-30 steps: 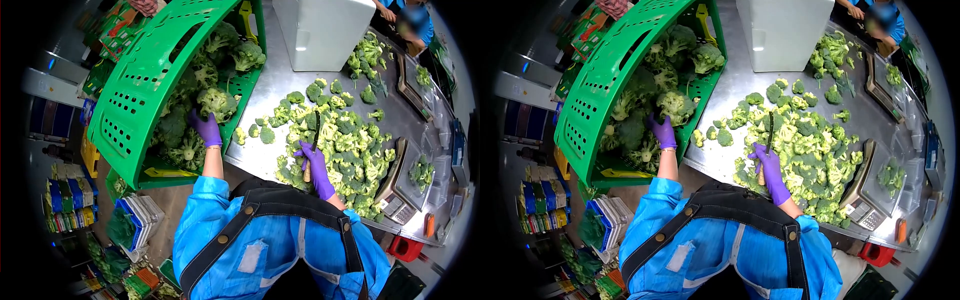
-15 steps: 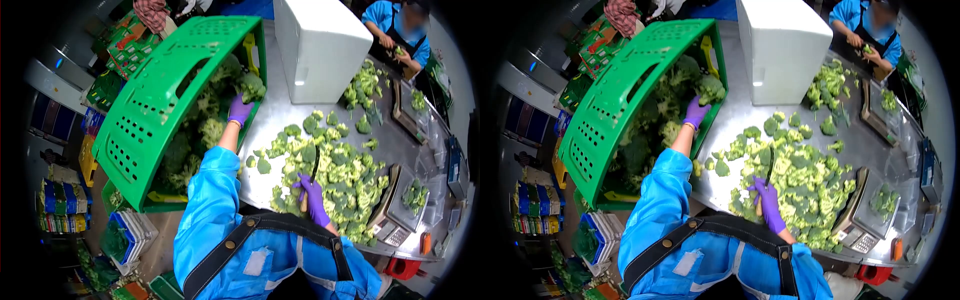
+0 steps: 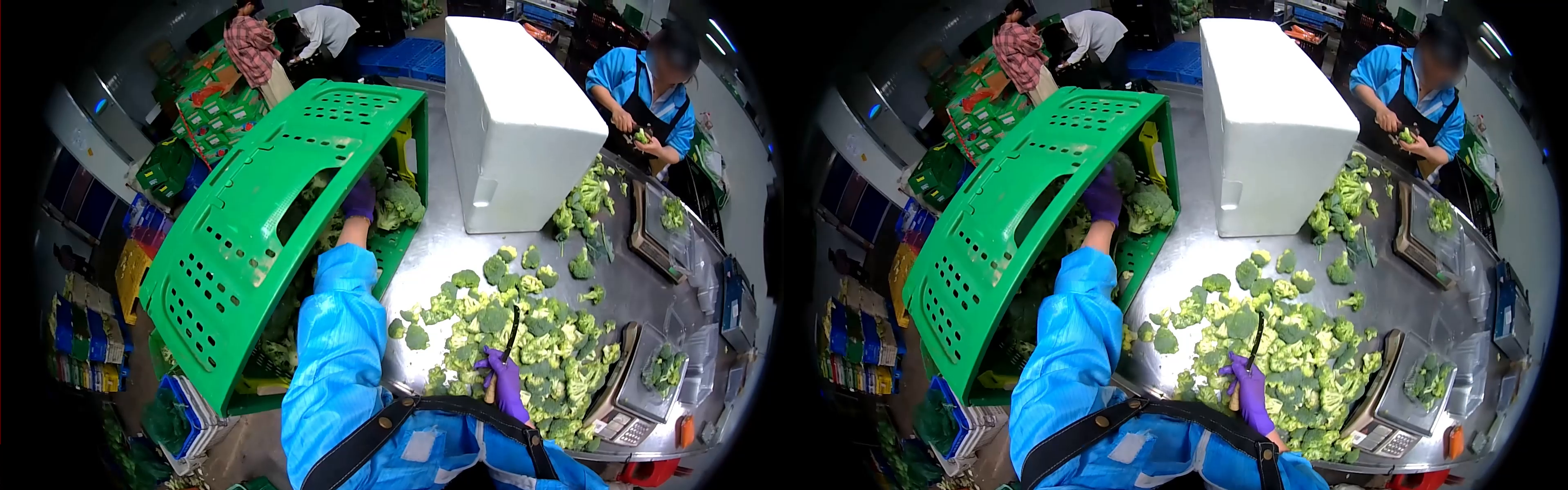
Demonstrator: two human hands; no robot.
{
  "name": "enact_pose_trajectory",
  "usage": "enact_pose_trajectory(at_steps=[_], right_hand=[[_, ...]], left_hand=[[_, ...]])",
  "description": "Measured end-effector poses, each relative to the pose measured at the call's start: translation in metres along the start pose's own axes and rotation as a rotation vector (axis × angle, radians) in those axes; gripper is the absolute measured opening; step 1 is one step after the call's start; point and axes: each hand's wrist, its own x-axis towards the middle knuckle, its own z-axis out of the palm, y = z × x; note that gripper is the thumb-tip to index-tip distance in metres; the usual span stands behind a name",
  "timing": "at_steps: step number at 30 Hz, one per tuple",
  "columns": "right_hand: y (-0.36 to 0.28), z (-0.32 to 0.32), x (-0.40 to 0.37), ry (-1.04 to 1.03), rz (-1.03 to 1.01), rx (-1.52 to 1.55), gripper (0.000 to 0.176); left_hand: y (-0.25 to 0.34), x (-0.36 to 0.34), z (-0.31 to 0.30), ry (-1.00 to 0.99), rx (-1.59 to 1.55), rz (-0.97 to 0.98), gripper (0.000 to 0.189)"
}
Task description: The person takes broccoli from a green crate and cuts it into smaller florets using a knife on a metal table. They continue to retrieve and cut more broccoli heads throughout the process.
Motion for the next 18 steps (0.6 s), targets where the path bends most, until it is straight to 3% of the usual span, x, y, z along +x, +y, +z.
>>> enact_pose_trajectory(at_steps=[1,2,4,5,9,11,12,14,15,17,18], right_hand=[[0.000,0.000,0.002,0.000,0.016,-0.003,0.033],[-0.001,0.001,0.004,0.000,0.031,-0.006,0.032],[-0.002,0.001,0.008,0.000,0.023,0.003,0.032],[-0.001,-0.001,0.012,-0.004,0.005,-0.003,0.032],[-0.003,-0.005,0.014,-0.006,-0.027,-0.014,0.033],[-0.002,-0.004,0.014,-0.006,-0.036,-0.003,0.034],[-0.002,-0.004,0.013,-0.004,-0.042,0.001,0.034],[0.000,-0.005,0.010,-0.003,-0.049,0.005,0.034],[0.003,-0.005,0.010,0.000,-0.048,0.005,0.034],[0.007,-0.006,0.006,-0.001,-0.041,0.010,0.034],[0.007,-0.006,0.005,-0.015,-0.038,-0.003,0.033]], left_hand=[[-0.006,-0.003,0.019,-0.090,-0.055,0.115,0.042],[-0.006,0.006,0.024,-0.080,-0.053,0.111,0.042],[-0.007,0.020,0.033,-0.291,-0.726,-0.308,0.036],[-0.021,-0.002,0.096,-0.266,-0.653,-0.149,0.031],[-0.025,0.005,0.085,-0.289,-0.583,-0.066,0.026],[-0.023,0.007,0.064,-0.264,0.199,0.157,0.027],[-0.026,0.005,0.057,-0.257,0.203,0.158,0.027],[-0.034,-0.005,0.044,-0.221,-1.027,-0.257,0.028],[-0.041,-0.004,0.039,-0.219,-1.025,-0.254,0.028],[-0.058,-0.005,0.027,-0.020,-0.673,0.126,0.027],[-0.062,-0.010,0.025,-0.022,-0.668,0.131,0.027]])
